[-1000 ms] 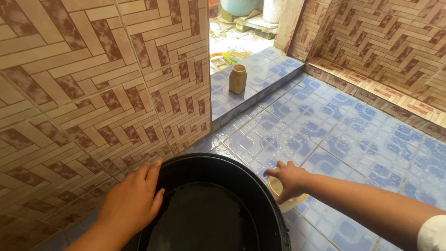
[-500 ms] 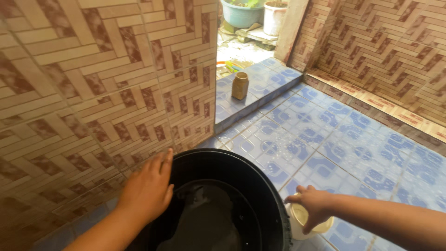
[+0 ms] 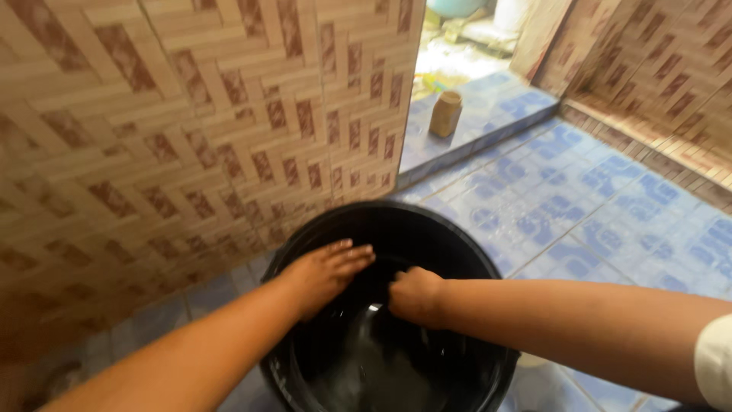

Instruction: The person cleans the blue tiled floor and grout lines by scrubbing them with a small tool and rinsing with water from a bucket and cup.

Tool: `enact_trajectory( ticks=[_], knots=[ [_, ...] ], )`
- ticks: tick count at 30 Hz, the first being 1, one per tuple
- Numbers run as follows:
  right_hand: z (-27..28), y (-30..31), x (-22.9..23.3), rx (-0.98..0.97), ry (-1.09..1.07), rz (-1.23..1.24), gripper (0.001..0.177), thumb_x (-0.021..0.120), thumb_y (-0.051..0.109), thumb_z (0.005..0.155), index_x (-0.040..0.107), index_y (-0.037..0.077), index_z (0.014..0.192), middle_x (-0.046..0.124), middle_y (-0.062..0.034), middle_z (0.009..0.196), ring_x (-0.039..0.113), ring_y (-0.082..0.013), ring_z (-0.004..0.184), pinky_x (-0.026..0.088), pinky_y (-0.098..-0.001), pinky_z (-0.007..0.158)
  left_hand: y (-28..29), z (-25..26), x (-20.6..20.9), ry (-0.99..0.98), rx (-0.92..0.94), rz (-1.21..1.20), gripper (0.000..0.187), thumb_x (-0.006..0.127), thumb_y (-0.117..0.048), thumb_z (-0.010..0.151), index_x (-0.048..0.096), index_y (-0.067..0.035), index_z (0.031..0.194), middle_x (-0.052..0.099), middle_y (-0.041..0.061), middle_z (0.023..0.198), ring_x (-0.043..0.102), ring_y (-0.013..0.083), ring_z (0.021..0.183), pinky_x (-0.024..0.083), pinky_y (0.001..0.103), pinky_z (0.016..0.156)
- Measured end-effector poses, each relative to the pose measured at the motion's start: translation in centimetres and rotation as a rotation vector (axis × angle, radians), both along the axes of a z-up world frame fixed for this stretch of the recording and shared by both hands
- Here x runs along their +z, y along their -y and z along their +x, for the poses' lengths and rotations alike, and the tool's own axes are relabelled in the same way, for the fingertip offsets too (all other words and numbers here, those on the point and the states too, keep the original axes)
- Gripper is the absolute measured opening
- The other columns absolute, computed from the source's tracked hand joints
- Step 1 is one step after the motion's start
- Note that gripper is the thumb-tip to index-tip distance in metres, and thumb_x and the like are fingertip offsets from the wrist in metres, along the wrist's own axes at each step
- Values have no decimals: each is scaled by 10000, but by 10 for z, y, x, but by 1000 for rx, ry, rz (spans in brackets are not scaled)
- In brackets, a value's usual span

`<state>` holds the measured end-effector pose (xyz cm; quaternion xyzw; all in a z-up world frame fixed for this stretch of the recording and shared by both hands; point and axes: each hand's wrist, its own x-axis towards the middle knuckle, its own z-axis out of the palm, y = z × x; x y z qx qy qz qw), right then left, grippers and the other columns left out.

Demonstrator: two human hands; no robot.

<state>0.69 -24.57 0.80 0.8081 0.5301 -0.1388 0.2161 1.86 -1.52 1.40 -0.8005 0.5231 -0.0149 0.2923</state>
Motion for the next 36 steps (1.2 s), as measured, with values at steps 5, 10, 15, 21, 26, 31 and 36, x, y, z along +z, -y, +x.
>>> enact_trajectory(
  ticks=[5, 10, 15, 21, 26, 31, 36],
  knots=[
    [-8, -6, -5, -180, -179, -101, 180, 670, 249, 875, 751, 89, 875, 752, -126, 913, 718, -305, 815, 553, -425, 658, -4, 4, 2, -39, 97, 61, 600, 654, -331, 841, 615, -10, 1346, 125, 171, 1712, 36, 303, 1579, 44, 478, 1254],
    [5, -9, 10, 127, 104, 509, 153, 659, 154, 630, 742, 95, 744, 729, -82, 774, 726, -312, 755, 564, -422, 618, -2, 4, 1, -12, 61, 75, 629, 675, -333, 835, 607, 12, 1356, 162, 178, 1688, 51, 313, 1566, 49, 474, 1241],
    [-1, -5, -13, 57, -74, 146, 134, 646, 104, 756, 729, 65, 854, 724, -131, 861, 719, -309, 807, 576, -391, 636, -1, 4, 3, -114, 153, 144, 596, 680, -344, 865, 616, -12, 1355, 137, 162, 1707, 35, 303, 1578, 35, 472, 1252],
    [-13, -17, 20, 173, 86, 307, 110, 643, 144, 746, 725, 80, 781, 731, -91, 833, 727, -282, 792, 568, -399, 637, -3, 7, -10, -123, 162, 102, 474, 654, -316, 901, 677, -69, 1305, 206, 143, 1686, 98, 293, 1573, 57, 464, 1259],
    [-20, -19, 22, -53, -113, -268, 158, 602, 160, 911, 754, 122, 893, 742, -105, 948, 727, -281, 888, 518, -381, 672, -3, 5, -5, -154, 164, 218, 456, 673, -290, 886, 688, -81, 1292, 195, 132, 1695, 85, 284, 1577, 47, 453, 1260],
    [-14, -13, 22, 133, 124, 186, 215, 600, 138, 834, 750, 104, 985, 733, -90, 1015, 713, -271, 950, 569, -386, 713, -5, 4, -12, -162, 185, 162, 422, 660, -274, 904, 710, -88, 1278, 278, 129, 1678, 141, 272, 1578, 68, 457, 1276],
    [-8, 13, -6, 112, -19, 154, 368, 658, 89, 686, 742, 63, 1043, 723, -154, 1068, 710, -328, 944, 581, -418, 612, -12, 25, -59, 358, -420, 915, 586, 612, -433, 918, 564, -139, 1422, 327, 78, 1671, 164, 216, 1590, 86, 506, 1294]
  ],
)
